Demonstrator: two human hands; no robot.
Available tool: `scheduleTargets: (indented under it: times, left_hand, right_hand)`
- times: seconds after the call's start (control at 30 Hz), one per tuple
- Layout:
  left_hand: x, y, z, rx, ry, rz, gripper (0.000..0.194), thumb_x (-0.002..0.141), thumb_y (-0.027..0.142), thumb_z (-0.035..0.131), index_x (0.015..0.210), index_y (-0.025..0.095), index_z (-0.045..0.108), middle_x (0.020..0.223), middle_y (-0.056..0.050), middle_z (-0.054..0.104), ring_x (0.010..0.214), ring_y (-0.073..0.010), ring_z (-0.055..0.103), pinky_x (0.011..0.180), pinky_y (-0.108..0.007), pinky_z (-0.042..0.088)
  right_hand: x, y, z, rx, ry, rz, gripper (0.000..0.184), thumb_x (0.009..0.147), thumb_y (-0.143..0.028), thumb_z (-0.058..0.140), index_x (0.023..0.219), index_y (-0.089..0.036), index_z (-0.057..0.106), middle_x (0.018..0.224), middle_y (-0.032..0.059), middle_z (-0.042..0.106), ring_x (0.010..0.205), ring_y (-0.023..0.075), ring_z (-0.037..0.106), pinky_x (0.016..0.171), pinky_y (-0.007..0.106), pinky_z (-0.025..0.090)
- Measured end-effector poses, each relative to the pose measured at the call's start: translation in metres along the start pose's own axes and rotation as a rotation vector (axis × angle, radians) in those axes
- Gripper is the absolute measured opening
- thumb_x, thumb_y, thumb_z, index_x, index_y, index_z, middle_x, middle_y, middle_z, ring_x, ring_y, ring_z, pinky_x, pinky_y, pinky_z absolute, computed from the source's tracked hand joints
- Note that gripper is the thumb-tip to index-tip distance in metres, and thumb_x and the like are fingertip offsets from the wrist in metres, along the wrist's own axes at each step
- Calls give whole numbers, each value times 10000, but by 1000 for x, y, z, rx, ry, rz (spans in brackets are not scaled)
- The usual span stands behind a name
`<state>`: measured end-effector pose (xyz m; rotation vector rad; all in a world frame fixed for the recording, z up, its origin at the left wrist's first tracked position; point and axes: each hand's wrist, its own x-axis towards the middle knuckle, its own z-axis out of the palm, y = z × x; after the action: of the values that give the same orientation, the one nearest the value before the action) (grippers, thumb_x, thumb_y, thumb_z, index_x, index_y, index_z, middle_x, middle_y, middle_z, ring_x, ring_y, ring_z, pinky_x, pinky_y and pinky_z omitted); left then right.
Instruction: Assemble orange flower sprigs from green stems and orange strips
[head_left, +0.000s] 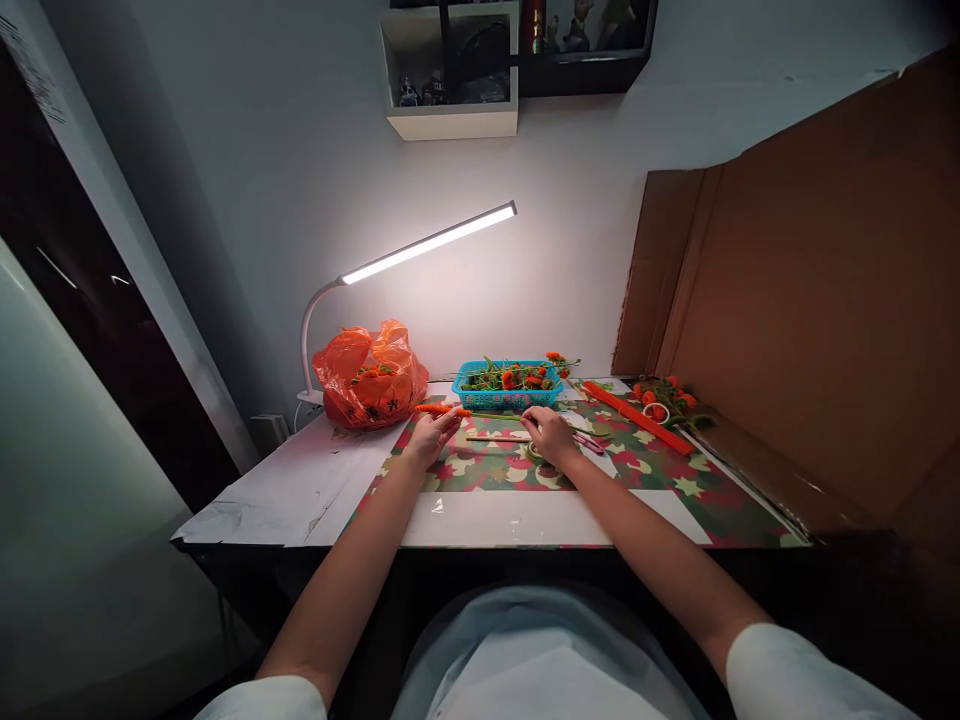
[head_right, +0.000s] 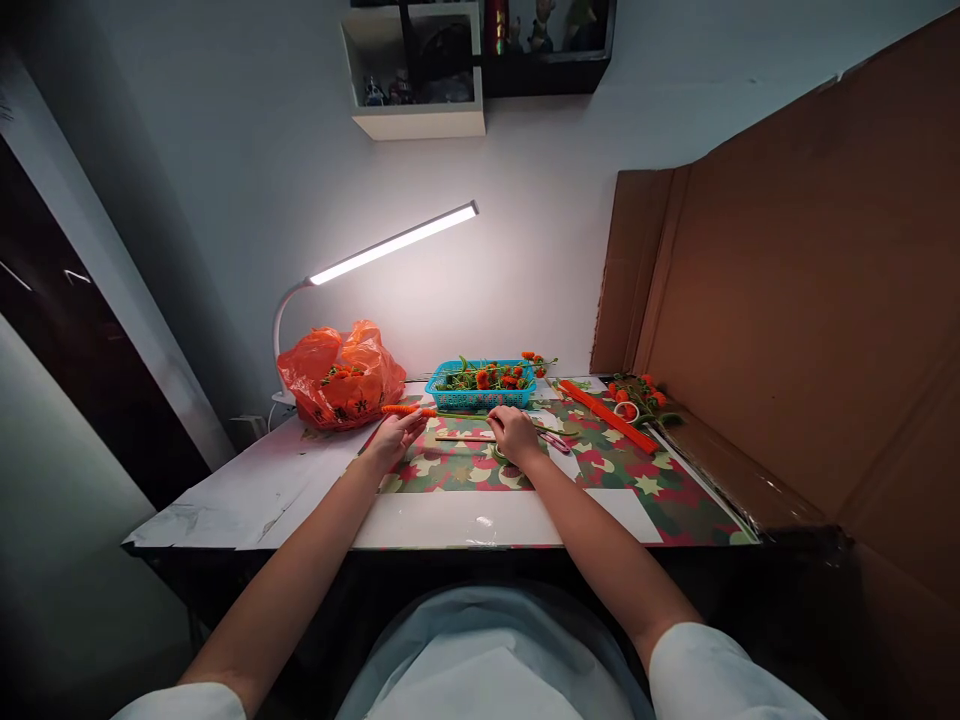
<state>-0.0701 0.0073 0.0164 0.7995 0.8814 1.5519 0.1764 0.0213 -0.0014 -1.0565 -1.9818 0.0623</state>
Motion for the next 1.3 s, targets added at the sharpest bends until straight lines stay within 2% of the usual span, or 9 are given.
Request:
scheduleTargets:
  times: [0.2, 0.37, 0.53, 0.63, 0.8, 0.97, 1.1, 1.3]
  left_hand:
    - [-3, -3, 4, 24, -27, -25, 157, 700, 55, 753, 785, 111, 634, 769, -62, 709, 734, -120, 678, 784, -222, 543]
    - [-6, -7, 11, 81, -73, -57, 165, 740, 19, 701, 844, 124, 628, 803, -54, 715, 757, -117, 685, 879, -271, 541]
    - [-7, -19, 16, 138, -136, -45, 128, 780, 4, 638, 795, 130, 622, 788, -51, 711, 735, -121, 686, 873, -298, 545]
    - [-6, -26, 19, 163, -152, -10, 124, 739, 57, 706, 792, 140, 632, 786, -52, 710, 737, -139, 685, 835, -304, 551]
    - [-8, -30, 22, 202, -198, 16, 290, 597, 197, 845, 804, 130, 653, 780, -58, 707, 759, -171, 687, 805, -301, 539]
    - [-9, -31, 23, 243, -173, -20, 346, 570, 275, 857, 823, 149, 657, 802, -60, 717, 779, -199, 699, 734, -285, 530]
    - [-9, -28, 23, 166, -118, 63, 351, 551, 243, 864, 799, 138, 639, 738, -41, 709, 725, -175, 690, 742, -288, 536]
    - [-9, -25, 22, 127, -71, 95, 303, 592, 208, 847, 797, 124, 641, 722, -49, 707, 698, -165, 688, 744, -288, 546]
  right_hand:
    - [-2, -5, 2, -24, -14, 15, 169, 895, -234, 464, 812, -203, 608, 829, 42, 667, 795, 184, 574, 713, 277, 371]
    - [-2, -6, 5, -9, -2, 13, 170, 895, -235, 463, 816, -202, 610, 829, 44, 669, 797, 185, 579, 709, 274, 381]
    - [-2, -11, 6, 2, -18, -15, 161, 891, -218, 479, 807, -197, 614, 837, 47, 677, 794, 179, 585, 714, 273, 383]
    - [-1, -18, 8, 9, -40, -27, 158, 891, -206, 492, 801, -192, 621, 823, 41, 678, 778, 172, 587, 705, 270, 378]
    - [1, -25, 14, -33, -69, -43, 135, 882, -186, 529, 795, -186, 632, 826, 39, 692, 805, 175, 604, 752, 285, 362]
    - [1, -29, 16, -39, -87, -73, 126, 886, -198, 535, 838, -191, 651, 852, 44, 708, 814, 177, 619, 758, 292, 357]
    - [1, -25, 11, -35, -77, -49, 127, 882, -216, 544, 925, -212, 664, 920, 40, 719, 864, 186, 629, 801, 309, 355]
    - [0, -8, 2, -102, -77, -8, 172, 902, -238, 500, 842, -207, 659, 887, 49, 713, 852, 185, 616, 803, 313, 348]
